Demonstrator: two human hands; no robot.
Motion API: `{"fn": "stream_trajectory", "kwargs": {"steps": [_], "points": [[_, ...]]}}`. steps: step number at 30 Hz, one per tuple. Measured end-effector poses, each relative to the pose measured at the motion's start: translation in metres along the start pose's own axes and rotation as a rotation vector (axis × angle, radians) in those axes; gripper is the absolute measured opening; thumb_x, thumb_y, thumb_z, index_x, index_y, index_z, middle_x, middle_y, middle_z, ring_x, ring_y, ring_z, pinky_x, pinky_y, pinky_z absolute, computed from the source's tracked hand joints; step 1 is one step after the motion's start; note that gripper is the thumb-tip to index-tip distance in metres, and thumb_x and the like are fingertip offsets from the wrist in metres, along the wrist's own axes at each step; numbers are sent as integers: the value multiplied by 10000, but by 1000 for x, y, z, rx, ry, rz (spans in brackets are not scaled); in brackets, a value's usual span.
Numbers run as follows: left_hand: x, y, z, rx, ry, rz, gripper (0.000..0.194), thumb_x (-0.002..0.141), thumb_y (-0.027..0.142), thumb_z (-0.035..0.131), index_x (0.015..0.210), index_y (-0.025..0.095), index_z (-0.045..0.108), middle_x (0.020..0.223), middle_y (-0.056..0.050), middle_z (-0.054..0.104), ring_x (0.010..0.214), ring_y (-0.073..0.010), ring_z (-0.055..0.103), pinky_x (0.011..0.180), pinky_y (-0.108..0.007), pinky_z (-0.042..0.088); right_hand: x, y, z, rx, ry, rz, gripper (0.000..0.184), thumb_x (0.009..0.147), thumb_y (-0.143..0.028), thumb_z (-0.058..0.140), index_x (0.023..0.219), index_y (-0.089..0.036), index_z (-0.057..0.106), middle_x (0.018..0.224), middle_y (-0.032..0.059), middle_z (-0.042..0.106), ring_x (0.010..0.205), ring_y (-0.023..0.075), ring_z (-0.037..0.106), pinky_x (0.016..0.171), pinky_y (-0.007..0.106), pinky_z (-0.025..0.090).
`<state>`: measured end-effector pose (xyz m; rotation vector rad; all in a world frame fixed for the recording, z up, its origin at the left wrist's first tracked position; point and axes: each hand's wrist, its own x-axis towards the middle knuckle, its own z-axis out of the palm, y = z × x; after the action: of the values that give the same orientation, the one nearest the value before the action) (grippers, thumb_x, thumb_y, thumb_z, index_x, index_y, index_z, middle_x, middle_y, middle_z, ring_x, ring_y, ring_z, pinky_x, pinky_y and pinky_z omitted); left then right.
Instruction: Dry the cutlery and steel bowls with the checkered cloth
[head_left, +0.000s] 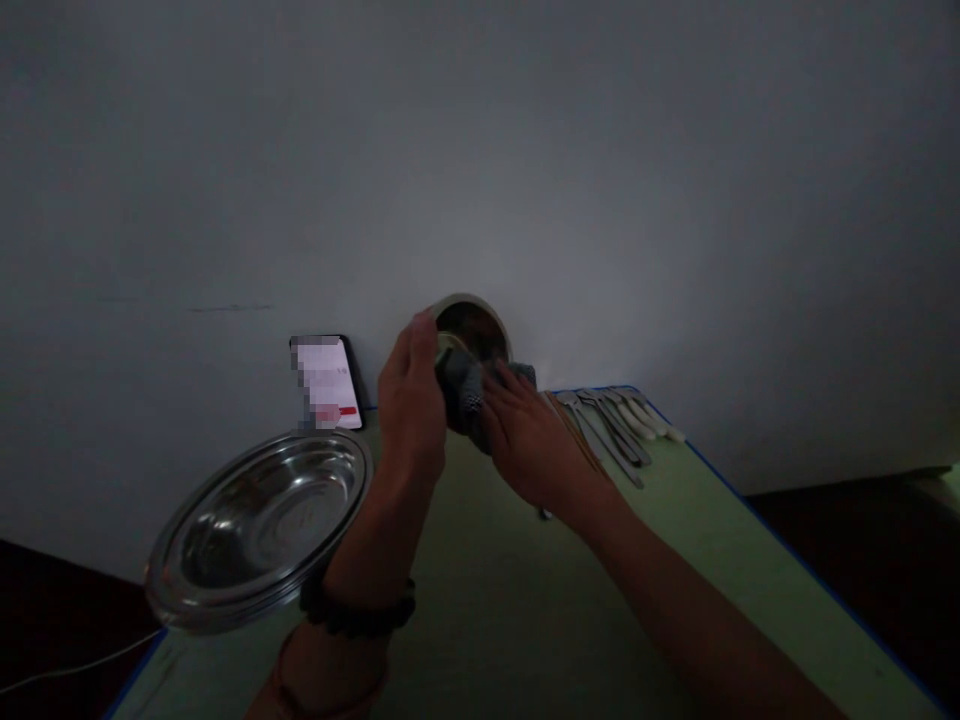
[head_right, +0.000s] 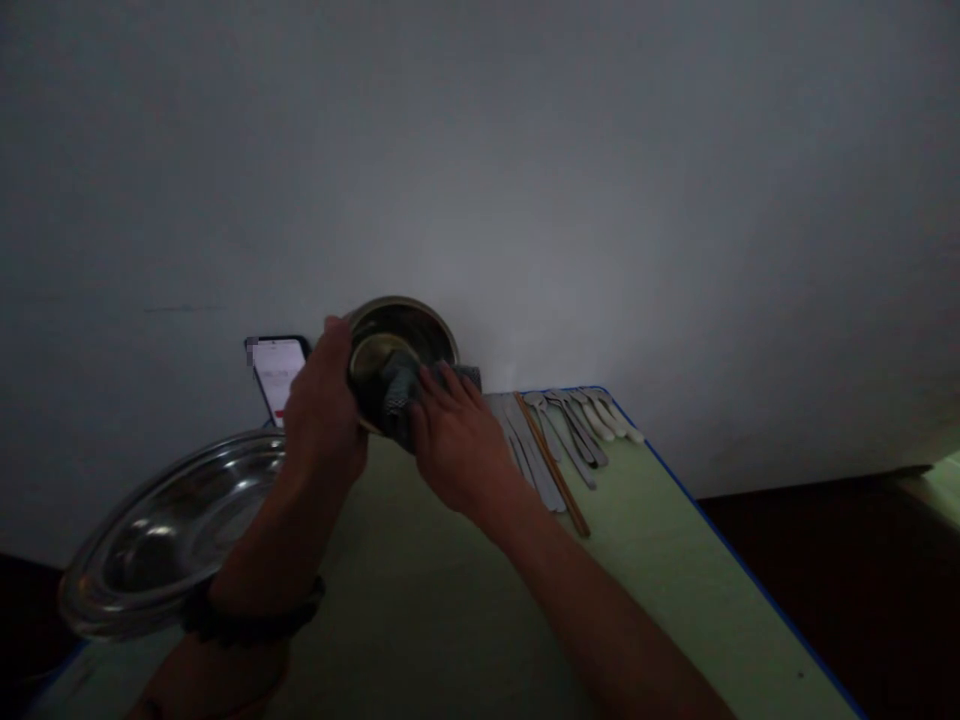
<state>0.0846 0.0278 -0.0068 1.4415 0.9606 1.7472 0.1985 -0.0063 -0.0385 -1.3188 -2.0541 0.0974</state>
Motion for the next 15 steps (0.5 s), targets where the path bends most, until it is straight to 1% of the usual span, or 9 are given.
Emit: {"fn": "stream_trajectory", "kwargs": {"steps": [3, 5, 7, 8, 9, 11, 12, 13, 15], "points": [[-13, 9, 11, 33, -20, 58, 312, 910, 466, 435, 1077, 260, 599, 1181, 11, 626, 1175, -201, 518, 1035, -340, 386, 1, 7, 6, -19, 104, 66, 479, 938, -288, 262, 1346, -107, 435, 1484, 119, 331, 1426, 250, 146, 1153, 511, 171], [-23, 14, 18, 65, -48, 86, 296, 919, 419, 442, 1131, 255, 567, 1219, -1, 600, 1198, -191, 495, 1031, -312, 382, 1, 12, 4, 4, 156, 52, 492, 931, -276, 288, 1409, -167, 330, 1533, 81, 225, 1438, 235, 73, 1156, 512, 160], [-29, 17, 24, 63, -65, 101, 322, 913, 426, 455, 1173, 253, 533, 1218, -13, 591, 1176, -189, 512, 993, -291, 413, 0, 15, -1, 7, 216, 31, 514, 920, -263, 319, 1430, -223, 272, 1556, 54, 128, 1441, 238, 22, 1148, 528, 170], [-31, 18, 26, 53, -59, 110, 330, 914, 434, 451, 1181, 253, 521, 1208, -16, 592, 1157, -188, 526, 974, -286, 426, 0, 14, -4, -12, 254, 34, 513, 910, -260, 346, 1419, -231, 294, 1553, 62, 118, 1439, 254, 34, 1140, 540, 185], [-32, 18, 26, 42, -48, 119, 331, 918, 441, 438, 1178, 253, 517, 1193, -16, 596, 1138, -186, 538, 961, -285, 436, -1, 13, -7, -42, 295, 50, 500, 897, -258, 378, 1395, -229, 344, 1535, 84, 151, 1430, 277, 83, 1127, 554, 206], [-30, 17, 26, 30, -7, 133, 322, 934, 442, 394, 1156, 247, 521, 1172, -20, 598, 1126, -184, 545, 957, -290, 440, -2, 6, -13, -87, 333, 87, 440, 872, -269, 440, 1307, -203, 474, 1436, 146, 306, 1366, 310, 249, 1093, 562, 272], [-28, 16, 25, 32, 14, 132, 321, 938, 439, 384, 1154, 244, 520, 1182, -26, 590, 1137, -188, 538, 965, -296, 434, -2, 2, -14, -85, 311, 98, 410, 868, -285, 457, 1261, -185, 522, 1367, 167, 376, 1319, 312, 325, 1077, 551, 305], [-27, 16, 24, 36, 32, 118, 328, 934, 440, 393, 1168, 242, 509, 1201, -35, 576, 1156, -195, 526, 976, -305, 426, -3, -1, -16, -65, 268, 101, 397, 872, -308, 455, 1233, -169, 546, 1320, 179, 416, 1287, 308, 369, 1069, 539, 327], [-24, 18, 21, 31, 52, 54, 400, 899, 456, 466, 1237, 242, 458, 1267, -64, 531, 1194, -219, 502, 996, -332, 411, -3, -7, -16, 14, 154, 86, 427, 900, -354, 400, 1256, -153, 523, 1353, 183, 400, 1311, 297, 354, 1079, 522, 326]]}}
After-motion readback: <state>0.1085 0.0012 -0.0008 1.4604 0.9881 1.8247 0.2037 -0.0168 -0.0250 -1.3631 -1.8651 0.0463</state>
